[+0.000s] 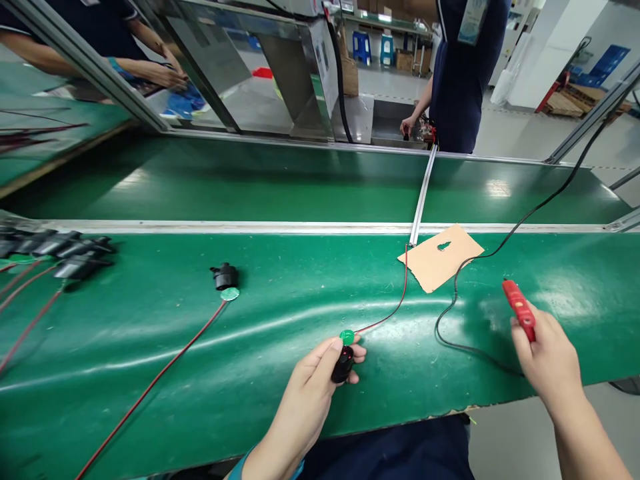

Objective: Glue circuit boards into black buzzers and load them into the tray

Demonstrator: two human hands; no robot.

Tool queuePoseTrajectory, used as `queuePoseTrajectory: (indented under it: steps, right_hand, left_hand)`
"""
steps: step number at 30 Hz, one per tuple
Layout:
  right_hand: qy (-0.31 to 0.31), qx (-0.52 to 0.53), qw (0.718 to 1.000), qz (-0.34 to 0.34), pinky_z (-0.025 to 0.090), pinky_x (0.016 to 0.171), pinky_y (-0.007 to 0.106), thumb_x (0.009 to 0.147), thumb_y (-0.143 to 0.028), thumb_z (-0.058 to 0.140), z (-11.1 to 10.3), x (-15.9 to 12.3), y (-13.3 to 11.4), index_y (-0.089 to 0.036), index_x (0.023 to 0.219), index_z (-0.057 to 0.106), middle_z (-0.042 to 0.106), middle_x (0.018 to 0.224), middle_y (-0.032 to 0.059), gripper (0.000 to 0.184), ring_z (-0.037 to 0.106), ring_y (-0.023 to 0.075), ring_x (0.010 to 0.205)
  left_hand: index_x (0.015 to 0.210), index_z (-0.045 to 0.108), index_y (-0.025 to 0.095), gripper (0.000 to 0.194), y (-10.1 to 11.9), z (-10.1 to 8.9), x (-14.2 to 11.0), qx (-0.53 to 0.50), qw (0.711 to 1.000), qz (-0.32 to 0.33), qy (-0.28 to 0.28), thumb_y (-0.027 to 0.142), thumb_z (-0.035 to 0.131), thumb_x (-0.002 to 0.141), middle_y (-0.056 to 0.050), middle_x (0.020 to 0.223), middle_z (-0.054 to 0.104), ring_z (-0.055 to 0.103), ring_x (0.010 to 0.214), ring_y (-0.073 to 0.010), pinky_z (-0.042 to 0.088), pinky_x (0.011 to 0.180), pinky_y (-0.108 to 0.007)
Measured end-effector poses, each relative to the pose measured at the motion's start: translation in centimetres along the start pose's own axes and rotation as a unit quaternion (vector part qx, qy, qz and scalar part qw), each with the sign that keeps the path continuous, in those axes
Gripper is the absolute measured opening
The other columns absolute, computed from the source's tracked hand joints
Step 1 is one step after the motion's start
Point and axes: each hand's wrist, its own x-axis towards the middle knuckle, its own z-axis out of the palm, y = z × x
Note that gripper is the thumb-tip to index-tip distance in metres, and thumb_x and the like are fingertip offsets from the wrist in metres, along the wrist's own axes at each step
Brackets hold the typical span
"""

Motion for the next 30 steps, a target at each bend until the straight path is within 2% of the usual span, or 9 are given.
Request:
queuePoseTrajectory:
  steps: [5,7,9,11,13,16,19,25,30]
  right_hand:
    - [-0.039,-0.117,0.992,0.028,0.052,0.073,0.059,0.095,-0.048,0.048,0.3,1.9,1.4,-0.014,0.117,0.069,0.068,0.114,0.0244,0.046,0.064,0.0459,0.101]
    - [0.022,-0.085,0.996,0.0,0.049,0.085,0.067,0.096,-0.05,0.05,-0.9,1.9,-2.2,-0.015,0.122,0.066,0.065,0.123,0.0252,0.046,0.059,0.0484,0.111]
    - [0.053,0.054,0.994,-0.081,0.045,0.102,0.06,0.099,-0.04,0.051,-2.0,1.6,-7.6,-0.019,0.126,0.064,0.067,0.123,0.019,0.037,0.06,0.0383,0.118]
    - [-0.107,0.214,0.949,-0.207,0.047,0.104,0.048,0.103,-0.031,0.047,-2.4,1.5,-13.3,-0.022,0.126,0.064,0.069,0.123,0.0128,0.03,0.06,0.0291,0.12]
    - [-0.288,0.319,0.861,-0.272,0.048,0.098,0.04,0.105,-0.027,0.043,-2.1,1.7,-18.0,-0.022,0.114,0.069,0.074,0.109,0.0081,0.029,0.065,0.0225,0.106]
    - [-0.507,0.365,0.751,-0.214,0.048,0.07,0.028,0.103,-0.027,0.045,-1.0,2.4,-21.6,-0.018,0.077,0.069,0.069,0.075,0.001,0.037,0.06,0.0133,0.068]
    - [-0.612,0.358,0.693,-0.125,0.036,0.054,0.023,0.099,-0.03,0.052,-0.3,2.8,-22.5,-0.016,0.066,0.064,0.06,0.062,-0.0031,0.037,0.047,0.009,0.054]
    - [-0.631,0.37,0.677,-0.076,0.035,0.056,0.022,0.09,-0.021,0.063,-0.6,2.0,-23.2,-0.016,0.079,0.067,0.057,0.066,-0.0053,0.013,0.047,0.0093,0.06]
    - [-0.577,0.382,0.716,-0.094,0.036,0.059,0.023,0.093,-0.024,0.06,-1.3,0.6,-23.4,-0.017,0.083,0.066,0.058,0.069,-0.0042,0.014,0.049,0.0107,0.064]
  left_hand:
    - [0.1,0.072,0.015,0.044,0.0,-0.3,-0.7,-0.006,1.0,-0.001,-0.026,0.055,0.054,0.096,-0.009,0.094,0.072,0.063,0.083,-0.0205,0.053,0.066,-0.03]
    - [0.099,0.073,0.015,0.043,0.1,-0.4,-1.0,0.009,0.999,0.002,-0.045,0.053,0.052,0.098,-0.009,0.095,0.072,0.063,0.079,-0.0192,0.052,0.068,-0.031]
    - [0.097,0.073,0.016,0.044,0.2,-0.5,-1.4,0.036,0.997,0.008,-0.069,0.053,0.05,0.099,-0.009,0.097,0.073,0.061,0.074,-0.0169,0.051,0.07,-0.031]
    - [0.096,0.073,0.016,0.044,0.5,-0.7,-1.8,0.072,0.993,0.019,-0.092,0.052,0.048,0.1,-0.008,0.097,0.073,0.06,0.07,-0.0153,0.05,0.072,-0.031]
    - [0.096,0.073,0.017,0.043,0.7,-0.9,-2.2,0.109,0.988,0.04,-0.106,0.051,0.047,0.101,-0.007,0.093,0.072,0.06,0.07,-0.0154,0.049,0.073,-0.031]
    - [0.094,0.072,0.017,0.044,0.7,-1.2,-2.9,0.15,0.979,0.073,-0.112,0.051,0.045,0.102,-0.007,0.09,0.071,0.06,0.073,-0.0163,0.049,0.074,-0.031]
    - [0.101,0.071,0.017,0.044,0.4,-1.8,-3.6,0.157,0.979,0.076,-0.106,0.051,0.043,0.102,-0.007,0.092,0.07,0.06,0.077,-0.017,0.049,0.077,-0.031]
    - [0.124,0.062,0.02,0.049,-0.7,-3.4,-4.5,0.095,0.991,0.051,-0.085,0.055,0.036,0.103,-0.01,0.108,0.068,0.064,0.082,-0.0189,0.053,0.081,-0.033]
    - [0.122,0.064,0.024,0.037,-0.8,-3.8,-4.8,0.111,0.983,0.097,-0.107,0.045,0.065,0.092,-0.009,0.113,0.069,0.067,0.092,-0.0212,0.055,0.085,-0.032]
